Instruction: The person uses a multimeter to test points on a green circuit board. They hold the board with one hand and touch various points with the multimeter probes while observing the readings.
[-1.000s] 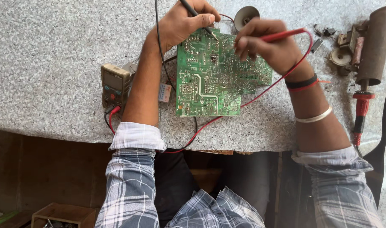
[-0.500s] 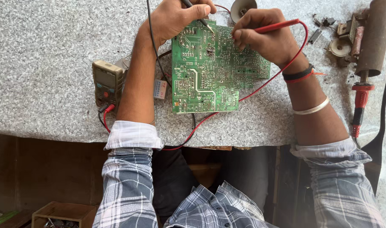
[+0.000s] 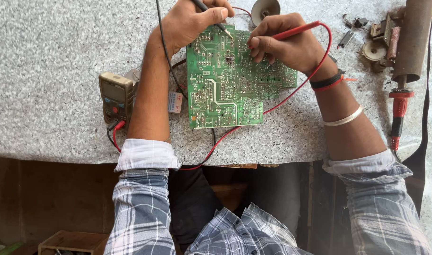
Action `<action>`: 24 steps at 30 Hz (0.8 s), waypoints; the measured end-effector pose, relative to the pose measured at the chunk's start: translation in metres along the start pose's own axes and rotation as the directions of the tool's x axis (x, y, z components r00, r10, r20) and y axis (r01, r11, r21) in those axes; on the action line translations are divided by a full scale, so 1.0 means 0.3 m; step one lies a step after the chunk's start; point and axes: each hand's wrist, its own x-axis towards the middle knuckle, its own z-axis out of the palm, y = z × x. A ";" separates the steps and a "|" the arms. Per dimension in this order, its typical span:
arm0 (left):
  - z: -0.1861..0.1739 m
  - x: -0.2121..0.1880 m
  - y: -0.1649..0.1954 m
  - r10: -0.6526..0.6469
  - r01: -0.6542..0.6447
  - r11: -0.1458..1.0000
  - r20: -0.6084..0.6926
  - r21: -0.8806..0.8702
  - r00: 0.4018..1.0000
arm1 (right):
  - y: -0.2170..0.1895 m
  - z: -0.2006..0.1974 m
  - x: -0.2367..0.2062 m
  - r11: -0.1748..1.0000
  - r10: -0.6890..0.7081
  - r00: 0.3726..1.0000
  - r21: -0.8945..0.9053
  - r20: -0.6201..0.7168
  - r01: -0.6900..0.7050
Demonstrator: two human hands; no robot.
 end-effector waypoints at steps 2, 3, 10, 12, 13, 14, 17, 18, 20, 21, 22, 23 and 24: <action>-0.012 0.003 0.003 0.032 -0.032 0.999 0.020 -0.019 0.999 | 0.002 -0.019 0.008 0.999 0.004 0.999 -0.049 -0.032 -0.005; -0.019 0.001 0.003 0.000 0.000 1.000 0.015 -0.015 1.000 | 0.006 -0.024 0.011 0.999 -0.016 0.999 -0.034 -0.029 0.015; -0.093 0.006 -0.017 -0.004 0.006 0.999 0.035 -0.046 0.999 | 0.041 -0.064 0.085 0.935 -0.345 0.922 -0.157 -0.175 0.319; -0.113 0.015 -0.023 0.011 -0.008 0.998 0.040 -0.057 0.999 | 0.051 -0.085 0.102 0.939 -0.308 0.925 -0.227 -0.223 0.258; -0.117 0.021 -0.023 0.011 -0.010 0.999 0.038 -0.050 0.999 | 0.055 -0.100 0.103 0.950 -0.245 0.939 -0.254 -0.243 0.182; -0.116 0.022 -0.024 0.011 -0.009 0.999 0.036 -0.043 0.999 | 0.060 -0.109 0.100 0.955 -0.180 0.948 -0.276 -0.264 0.104; -0.112 0.032 -0.023 -0.040 0.045 0.994 0.046 -0.102 0.998 | 0.080 -0.112 0.104 0.958 -0.202 0.954 -0.246 -0.223 0.146; -0.110 0.032 -0.021 -0.047 0.051 0.994 0.043 -0.094 0.998 | 0.085 -0.105 0.106 0.966 -0.219 0.950 -0.188 -0.224 0.178; -0.115 0.036 -0.020 -0.053 0.056 0.995 0.040 -0.078 0.998 | 0.085 -0.089 0.111 0.967 -0.253 0.939 -0.077 -0.233 0.241; -0.120 0.035 -0.019 -0.050 0.052 0.996 0.039 -0.067 0.998 | 0.079 -0.082 0.118 0.965 -0.262 0.936 -0.067 -0.233 0.253; -0.126 0.037 -0.021 -0.046 0.048 0.997 0.036 -0.057 0.998 | 0.072 -0.079 0.125 0.963 -0.271 0.934 -0.057 -0.233 0.265; -0.135 0.037 -0.021 -0.041 0.042 0.998 0.033 -0.048 0.999 | 0.059 -0.074 0.134 0.960 -0.280 0.931 -0.048 -0.232 0.277; -0.143 0.037 -0.023 -0.046 0.047 0.997 0.031 -0.054 0.998 | 0.045 -0.073 0.140 0.918 -0.357 0.908 -0.259 -0.218 0.299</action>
